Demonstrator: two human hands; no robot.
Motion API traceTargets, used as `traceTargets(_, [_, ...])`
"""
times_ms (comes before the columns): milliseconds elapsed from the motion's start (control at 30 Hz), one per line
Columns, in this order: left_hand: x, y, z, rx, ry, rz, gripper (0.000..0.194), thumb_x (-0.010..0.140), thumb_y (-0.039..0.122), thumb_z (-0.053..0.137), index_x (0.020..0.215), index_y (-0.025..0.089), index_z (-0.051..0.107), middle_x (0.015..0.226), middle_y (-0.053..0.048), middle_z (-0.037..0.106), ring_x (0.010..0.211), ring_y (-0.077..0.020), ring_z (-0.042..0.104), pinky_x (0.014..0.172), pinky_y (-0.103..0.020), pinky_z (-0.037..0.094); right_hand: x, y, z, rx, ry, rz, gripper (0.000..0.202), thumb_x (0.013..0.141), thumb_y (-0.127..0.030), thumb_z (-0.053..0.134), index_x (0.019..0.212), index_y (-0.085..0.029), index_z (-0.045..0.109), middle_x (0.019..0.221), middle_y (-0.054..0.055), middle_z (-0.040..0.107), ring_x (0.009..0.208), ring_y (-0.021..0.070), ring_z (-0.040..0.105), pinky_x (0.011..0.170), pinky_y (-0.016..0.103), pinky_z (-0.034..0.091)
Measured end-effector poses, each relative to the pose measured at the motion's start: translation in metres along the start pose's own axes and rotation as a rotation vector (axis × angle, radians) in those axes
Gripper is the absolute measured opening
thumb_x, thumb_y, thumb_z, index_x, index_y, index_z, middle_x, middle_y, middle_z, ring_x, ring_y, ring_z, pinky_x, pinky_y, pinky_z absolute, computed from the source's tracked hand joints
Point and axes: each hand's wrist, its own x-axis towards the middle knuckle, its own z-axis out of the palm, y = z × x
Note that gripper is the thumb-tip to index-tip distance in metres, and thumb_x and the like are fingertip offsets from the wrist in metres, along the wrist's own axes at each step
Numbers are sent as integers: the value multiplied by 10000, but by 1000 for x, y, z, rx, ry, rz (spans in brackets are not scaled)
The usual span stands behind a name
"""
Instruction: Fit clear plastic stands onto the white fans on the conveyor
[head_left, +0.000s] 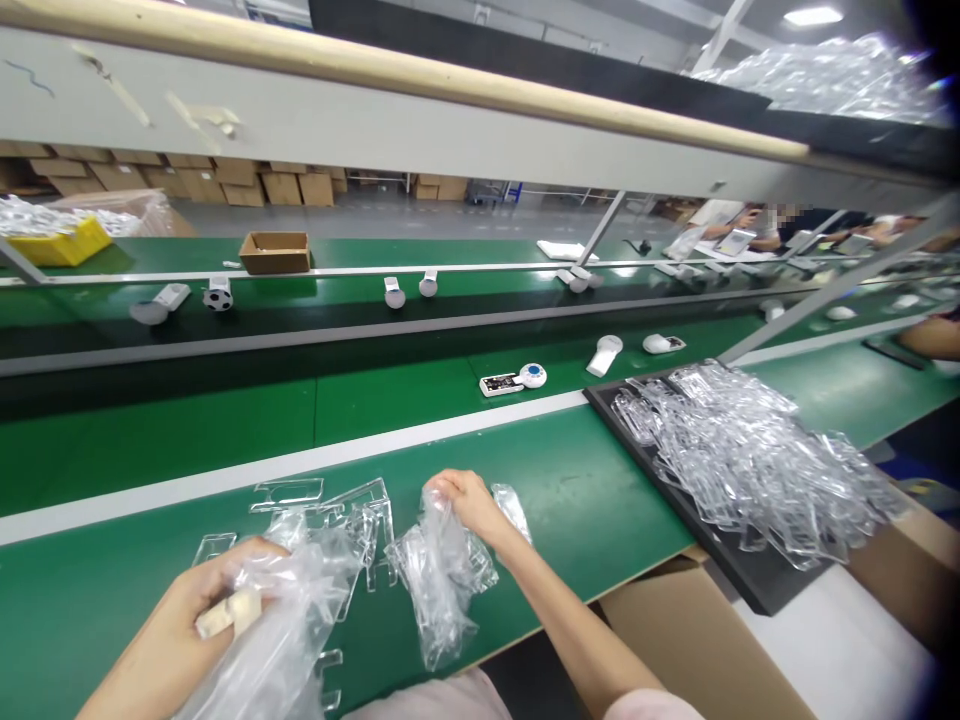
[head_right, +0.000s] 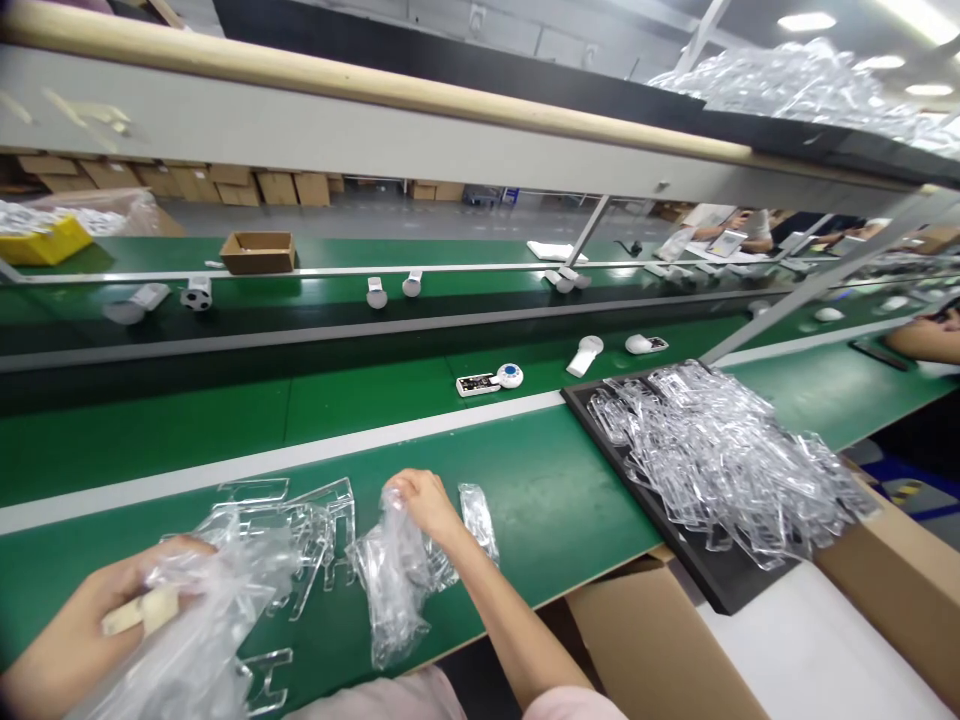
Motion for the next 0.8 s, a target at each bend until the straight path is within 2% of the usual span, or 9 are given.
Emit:
traceTargets(100, [1, 1, 2, -77, -151, 0, 298, 709, 485, 565, 809, 217, 650, 746, -7, 673, 683, -201, 612, 602, -229, 470, -2, -10, -11, 211, -35, -8, 273, 809, -226, 451, 1000, -157, 632, 789, 21, 690, 727, 150, 633, 670, 260, 473])
traceTargets(200, [4, 9, 2, -75, -297, 34, 247, 731, 436, 579, 834, 226, 658, 762, -3, 669, 689, -186, 614, 624, -220, 472, -5, -20, -15, 454, -17, -3, 173, 715, -245, 565, 849, -157, 630, 692, -1, 651, 686, 141, 610, 712, 279, 461])
traceTargets(267, [5, 16, 2, -63, -336, 47, 226, 738, 412, 579, 841, 230, 666, 788, -3, 673, 719, -188, 620, 645, -216, 476, -8, -27, -15, 493, 15, -12, 120, 685, -250, 591, 766, -164, 612, 676, -12, 625, 677, 132, 588, 727, 282, 445])
traceTargets(433, [1, 22, 7, -97, -349, 52, 264, 767, 447, 538, 793, 211, 653, 741, -12, 644, 671, -179, 593, 612, -223, 456, -25, -51, -21, 488, 25, -133, 143, 698, -218, 589, 835, -178, 597, 742, -22, 582, 707, 119, 538, 706, 265, 430])
traceTargets(533, [-3, 21, 11, -123, -312, 33, 299, 766, 479, 529, 793, 203, 640, 716, -15, 632, 651, -176, 578, 598, -233, 440, -36, -66, -25, 309, 47, -180, 148, 737, -155, 536, 865, -193, 600, 729, -29, 550, 689, 115, 510, 683, 260, 420])
traceTargets(667, [-5, 21, 12, -119, -311, 32, 322, 765, 493, 530, 832, 198, 641, 754, -29, 642, 689, -190, 591, 620, -251, 447, -47, -85, -29, 113, 85, -261, 125, 797, -155, 521, 848, -218, 615, 758, -19, 564, 780, 134, 512, 772, 289, 405])
traceTargets(800, [-10, 25, 10, -96, -309, 43, 338, 780, 501, 506, 868, 206, 646, 804, -34, 661, 695, -187, 600, 630, -249, 470, -49, -96, -37, 212, 36, -297, 171, 836, -158, 486, 963, -221, 580, 773, -26, 527, 718, 113, 489, 678, 246, 406])
